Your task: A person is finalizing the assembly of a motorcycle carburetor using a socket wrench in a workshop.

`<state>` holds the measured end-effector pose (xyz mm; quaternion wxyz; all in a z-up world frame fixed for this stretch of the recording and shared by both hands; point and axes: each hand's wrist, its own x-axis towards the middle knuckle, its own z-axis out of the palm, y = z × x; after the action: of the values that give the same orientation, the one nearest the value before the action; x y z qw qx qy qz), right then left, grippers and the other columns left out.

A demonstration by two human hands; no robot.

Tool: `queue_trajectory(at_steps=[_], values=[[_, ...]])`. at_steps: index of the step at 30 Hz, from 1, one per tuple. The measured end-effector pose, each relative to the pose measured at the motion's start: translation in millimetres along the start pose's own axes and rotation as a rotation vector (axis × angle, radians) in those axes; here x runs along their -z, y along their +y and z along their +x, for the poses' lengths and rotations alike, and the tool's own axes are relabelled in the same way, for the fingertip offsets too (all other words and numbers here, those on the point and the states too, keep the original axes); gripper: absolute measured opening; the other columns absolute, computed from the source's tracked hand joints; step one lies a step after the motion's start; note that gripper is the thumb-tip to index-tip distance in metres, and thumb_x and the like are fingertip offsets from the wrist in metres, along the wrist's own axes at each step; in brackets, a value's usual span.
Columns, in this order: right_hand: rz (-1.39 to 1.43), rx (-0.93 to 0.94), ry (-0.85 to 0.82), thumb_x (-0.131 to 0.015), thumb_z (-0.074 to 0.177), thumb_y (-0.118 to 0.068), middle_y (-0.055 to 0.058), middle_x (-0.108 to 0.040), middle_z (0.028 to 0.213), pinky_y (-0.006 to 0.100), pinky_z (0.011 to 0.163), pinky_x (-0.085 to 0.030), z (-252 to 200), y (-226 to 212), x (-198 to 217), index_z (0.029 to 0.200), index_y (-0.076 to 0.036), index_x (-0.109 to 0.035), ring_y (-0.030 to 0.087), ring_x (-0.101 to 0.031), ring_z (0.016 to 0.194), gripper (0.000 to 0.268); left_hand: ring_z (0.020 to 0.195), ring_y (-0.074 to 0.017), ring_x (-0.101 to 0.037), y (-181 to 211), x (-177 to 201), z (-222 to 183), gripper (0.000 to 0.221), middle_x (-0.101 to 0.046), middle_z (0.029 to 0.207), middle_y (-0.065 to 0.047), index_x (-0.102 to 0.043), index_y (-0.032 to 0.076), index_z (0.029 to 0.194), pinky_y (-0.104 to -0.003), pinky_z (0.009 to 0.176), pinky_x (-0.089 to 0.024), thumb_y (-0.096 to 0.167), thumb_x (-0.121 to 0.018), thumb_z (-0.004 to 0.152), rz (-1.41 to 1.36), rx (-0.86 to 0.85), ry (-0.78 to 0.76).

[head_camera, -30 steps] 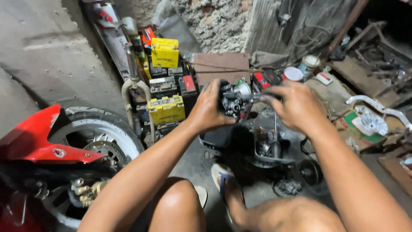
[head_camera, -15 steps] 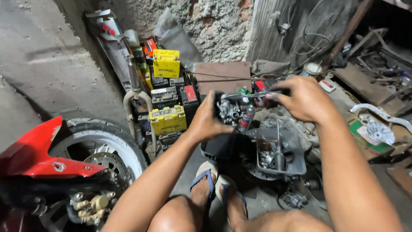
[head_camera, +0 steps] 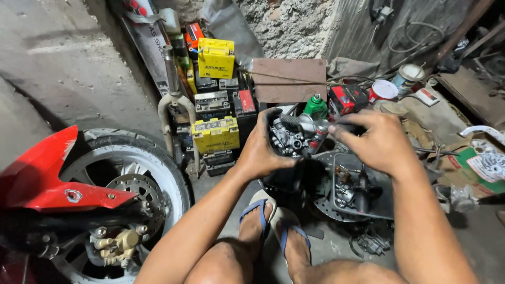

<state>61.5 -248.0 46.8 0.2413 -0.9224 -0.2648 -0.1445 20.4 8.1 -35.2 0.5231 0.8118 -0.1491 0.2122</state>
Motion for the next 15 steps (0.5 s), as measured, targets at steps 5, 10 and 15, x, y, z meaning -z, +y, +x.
queue_trajectory(at_steps=[5,10,15], values=[[-0.067,-0.099,0.025,-0.078,0.087,-0.032,0.015,-0.077,0.092,0.043,0.070,-0.054,-8,-2,2,0.107,-0.006,-0.081,0.036,-0.069,0.074,0.033,0.124,-0.0397,-0.061,0,-5,-4,0.127,-0.054,0.141,-0.026,-0.023,0.006,0.152,-0.048,0.104,-0.051,0.028,-0.092,0.048,-0.020,-0.025,0.037],[0.011,-0.063,-0.027,-0.080,0.084,-0.032,0.013,-0.078,0.089,0.048,0.086,-0.057,-14,5,0,0.099,-0.023,-0.084,0.037,-0.073,0.096,0.018,0.128,-0.0592,-0.050,36,5,2,0.136,-0.052,0.141,-0.034,-0.013,0.017,0.160,-0.066,0.110,-0.042,0.025,-0.094,0.052,-0.086,0.152,-0.014],[-0.152,-0.132,0.017,-0.075,0.092,-0.041,0.012,-0.076,0.087,0.047,0.085,-0.057,-25,11,12,0.102,-0.024,-0.083,0.037,-0.073,0.094,0.021,0.129,-0.0584,-0.051,34,-3,0,0.138,-0.052,0.141,-0.032,-0.008,0.018,0.162,-0.065,0.110,-0.042,0.024,-0.094,0.054,-0.081,0.113,0.010]])
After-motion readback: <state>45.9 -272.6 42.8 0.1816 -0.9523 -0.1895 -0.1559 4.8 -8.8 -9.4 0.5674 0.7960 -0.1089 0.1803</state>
